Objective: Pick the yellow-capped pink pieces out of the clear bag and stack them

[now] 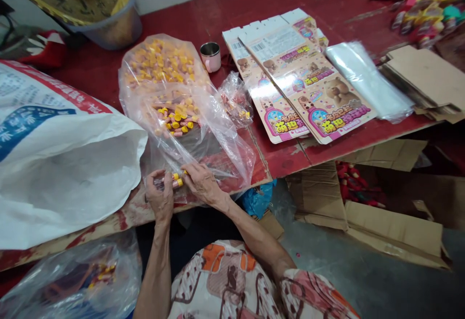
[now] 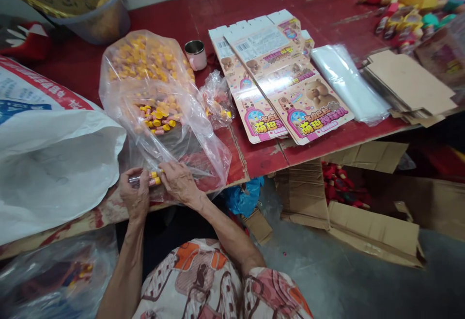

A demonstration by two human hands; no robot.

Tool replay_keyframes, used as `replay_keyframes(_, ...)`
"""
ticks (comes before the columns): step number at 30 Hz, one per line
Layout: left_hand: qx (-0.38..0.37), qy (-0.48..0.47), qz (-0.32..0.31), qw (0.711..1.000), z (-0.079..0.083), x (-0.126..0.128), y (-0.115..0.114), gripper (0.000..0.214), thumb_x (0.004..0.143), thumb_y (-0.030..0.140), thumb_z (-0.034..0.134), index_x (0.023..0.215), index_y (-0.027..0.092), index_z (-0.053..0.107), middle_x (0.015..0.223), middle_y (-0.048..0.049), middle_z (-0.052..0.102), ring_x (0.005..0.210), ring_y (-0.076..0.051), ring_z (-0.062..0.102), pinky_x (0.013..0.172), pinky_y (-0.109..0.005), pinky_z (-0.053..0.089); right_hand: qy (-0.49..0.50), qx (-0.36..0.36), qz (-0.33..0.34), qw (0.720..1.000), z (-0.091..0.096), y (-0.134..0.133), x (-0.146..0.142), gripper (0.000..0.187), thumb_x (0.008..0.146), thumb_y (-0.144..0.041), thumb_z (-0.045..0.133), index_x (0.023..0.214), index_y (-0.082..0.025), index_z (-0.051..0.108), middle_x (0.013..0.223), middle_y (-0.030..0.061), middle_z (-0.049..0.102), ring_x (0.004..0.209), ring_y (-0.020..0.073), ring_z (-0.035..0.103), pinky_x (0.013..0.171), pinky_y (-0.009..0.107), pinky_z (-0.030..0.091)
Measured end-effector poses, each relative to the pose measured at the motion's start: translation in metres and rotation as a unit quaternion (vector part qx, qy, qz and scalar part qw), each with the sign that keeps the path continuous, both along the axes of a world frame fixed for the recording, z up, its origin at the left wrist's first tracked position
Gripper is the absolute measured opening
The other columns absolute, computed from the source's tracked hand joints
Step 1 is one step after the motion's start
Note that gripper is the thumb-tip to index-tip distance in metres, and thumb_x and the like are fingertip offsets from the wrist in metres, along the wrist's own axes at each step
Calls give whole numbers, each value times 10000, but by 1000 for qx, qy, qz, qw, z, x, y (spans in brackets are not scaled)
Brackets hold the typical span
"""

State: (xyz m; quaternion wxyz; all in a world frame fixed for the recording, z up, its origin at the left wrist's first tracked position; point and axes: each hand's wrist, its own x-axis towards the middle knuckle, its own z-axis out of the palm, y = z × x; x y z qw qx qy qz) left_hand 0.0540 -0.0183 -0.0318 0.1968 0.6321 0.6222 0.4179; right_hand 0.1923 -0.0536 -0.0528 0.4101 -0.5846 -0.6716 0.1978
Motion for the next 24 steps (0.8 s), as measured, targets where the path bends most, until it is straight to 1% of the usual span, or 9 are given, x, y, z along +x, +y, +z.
replay_keyframes(4,5,10,1,1000,3,2,0,298,873,480,642,986,206,615,936,-26,653,820,-172,633,802,-312,542,0,-1,0,1000,-1,1,-1,234,1086,-191,432,1233,-196,615,1153,90,714,1117,226,645,1007,374,482)
replay_keyframes(10,8,9,-2,1000,3,2,-1,301,881,481,641,994,203,616,937,-24,656,823,-173,640,810,-318,552,-14,13,-7,1000,1,1,-1,224,1087,-182,438,1206,-153,625,1132,100,725,1090,233,656,990,362,487)
replay_keyframes(18,5,9,0,1000,-1,-2,1,322,879,503,641,1001,206,616,949,-31,661,824,-180,649,789,-317,544,-12,1,-3,1000,0,2,0,222,1066,-167,480,1227,-170,632,1128,97,723,1070,234,652,985,373,483)
replay_keyframes(24,-12,-13,0,1000,-3,-3,0,347,863,519,651,1004,203,632,960,-42,674,841,-196,651,803,-336,537,-2,13,-4,1000,4,-5,1,225,1059,-136,493,1233,-146,636,1086,98,732,1048,240,661,967,368,472)
